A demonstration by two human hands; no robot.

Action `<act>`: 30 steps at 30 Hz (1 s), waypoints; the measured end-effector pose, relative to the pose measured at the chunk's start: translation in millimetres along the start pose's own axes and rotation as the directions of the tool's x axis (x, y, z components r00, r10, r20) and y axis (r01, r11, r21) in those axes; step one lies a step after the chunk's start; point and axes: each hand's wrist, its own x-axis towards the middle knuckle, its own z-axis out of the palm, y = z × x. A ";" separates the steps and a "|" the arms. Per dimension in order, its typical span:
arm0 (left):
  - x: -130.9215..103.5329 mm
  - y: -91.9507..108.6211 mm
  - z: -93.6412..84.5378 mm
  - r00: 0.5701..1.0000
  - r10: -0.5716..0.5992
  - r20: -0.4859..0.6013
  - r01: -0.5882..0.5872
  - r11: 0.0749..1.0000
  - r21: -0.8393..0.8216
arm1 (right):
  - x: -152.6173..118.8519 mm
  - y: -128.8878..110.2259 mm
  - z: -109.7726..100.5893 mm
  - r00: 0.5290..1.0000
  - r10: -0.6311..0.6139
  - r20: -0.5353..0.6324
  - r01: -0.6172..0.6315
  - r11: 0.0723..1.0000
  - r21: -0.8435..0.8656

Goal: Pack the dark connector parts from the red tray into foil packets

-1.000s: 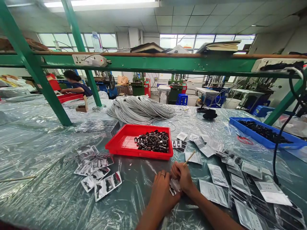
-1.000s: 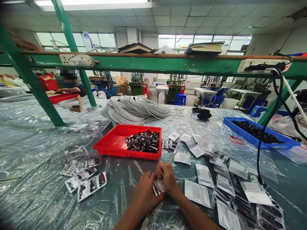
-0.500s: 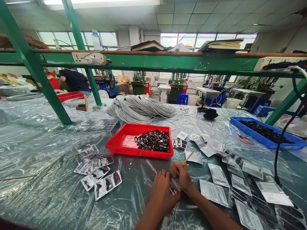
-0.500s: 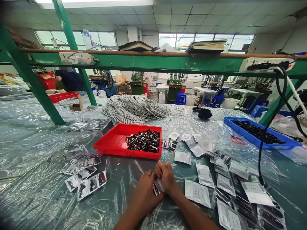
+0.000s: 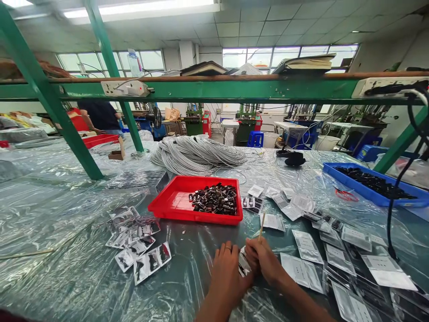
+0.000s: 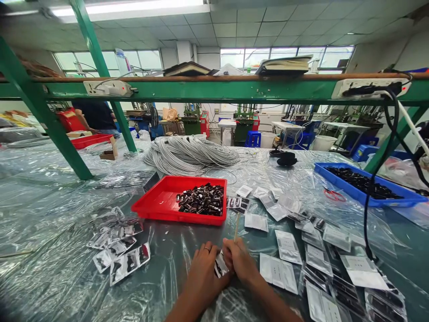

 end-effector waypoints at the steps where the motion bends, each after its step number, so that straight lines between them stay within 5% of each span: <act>1: -0.3 0.2 -0.7 1.000 -0.002 0.005 0.002 1.000 0.011 | 3.9 -4.3 -1.6 1.000 -0.004 0.007 0.003 0.999 0.042; 5: 2.8 4.9 -3.1 0.999 -0.011 0.032 0.009 0.999 0.044 | 27.3 -17.9 -7.0 0.990 -0.131 -0.050 0.138 0.974 0.182; 16: 13.7 13.0 5.4 0.997 0.048 0.063 -0.051 0.997 0.053 | 37.5 -1.2 -2.9 0.980 -0.184 -0.076 0.188 0.981 0.038; 25: 9.3 7.7 9.7 0.997 0.049 0.063 -0.050 0.998 0.024 | 10.3 -13.3 -9.1 0.997 0.081 -0.001 -0.080 0.985 -0.153; 30: 4.7 3.6 4.3 0.999 -0.009 0.033 0.016 0.975 -0.221 | 7.5 -42.2 -22.6 0.986 0.159 -0.053 -0.168 0.937 -0.308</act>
